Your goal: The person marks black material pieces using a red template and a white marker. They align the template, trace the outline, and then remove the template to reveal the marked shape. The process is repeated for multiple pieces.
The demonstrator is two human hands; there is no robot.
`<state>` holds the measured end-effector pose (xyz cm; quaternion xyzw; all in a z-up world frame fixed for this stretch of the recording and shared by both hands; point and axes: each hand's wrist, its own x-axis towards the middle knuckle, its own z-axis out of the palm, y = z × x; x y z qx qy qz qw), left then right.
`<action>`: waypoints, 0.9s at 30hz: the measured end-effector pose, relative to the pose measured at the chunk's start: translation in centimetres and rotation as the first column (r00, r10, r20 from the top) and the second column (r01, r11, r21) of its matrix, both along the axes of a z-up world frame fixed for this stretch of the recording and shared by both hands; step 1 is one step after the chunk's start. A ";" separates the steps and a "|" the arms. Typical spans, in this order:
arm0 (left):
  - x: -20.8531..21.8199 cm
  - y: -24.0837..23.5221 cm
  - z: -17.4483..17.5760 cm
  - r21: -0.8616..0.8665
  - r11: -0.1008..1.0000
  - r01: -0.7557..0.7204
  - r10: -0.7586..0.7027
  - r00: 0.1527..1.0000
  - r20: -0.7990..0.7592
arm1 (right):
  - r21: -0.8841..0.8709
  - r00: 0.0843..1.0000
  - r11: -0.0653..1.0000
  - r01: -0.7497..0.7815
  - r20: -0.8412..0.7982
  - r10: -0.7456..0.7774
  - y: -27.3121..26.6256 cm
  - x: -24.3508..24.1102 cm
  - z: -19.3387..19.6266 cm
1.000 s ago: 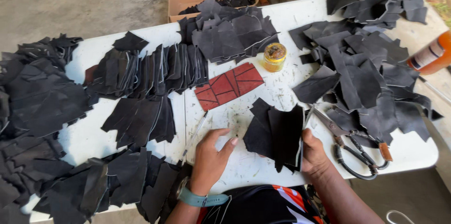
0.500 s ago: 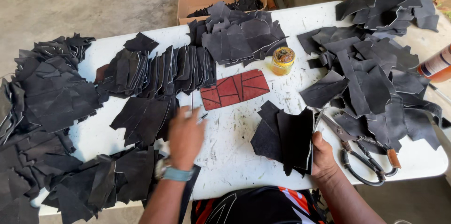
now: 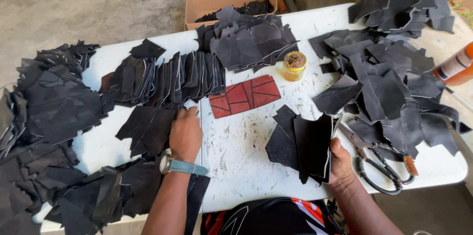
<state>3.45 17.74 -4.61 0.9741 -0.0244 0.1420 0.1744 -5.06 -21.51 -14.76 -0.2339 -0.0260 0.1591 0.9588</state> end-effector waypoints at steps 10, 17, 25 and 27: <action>-0.2 -9.0 -0.7 -0.046 0.875 0.482 -0.484 0.875 -0.030 | 0.145 0.996 0.986 0.082 -0.044 -0.076 -1.0 -0.3 -1.7; -7.6 -7.7 1.4 -0.609 0.772 0.185 -0.329 0.935 -0.133 | 0.042 0.991 0.999 -0.021 0.130 0.015 0.7 -1.2 3.5; -7.2 -12.8 1.2 -0.868 -0.406 -0.286 -0.762 0.631 0.149 | -0.795 0.801 0.418 0.440 0.558 0.219 7.6 -0.5 14.2; -6.7 -13.0 0.4 -0.835 -0.382 -0.395 -0.728 0.685 0.009 | -0.804 0.785 0.332 0.492 0.575 0.229 8.2 -0.2 14.6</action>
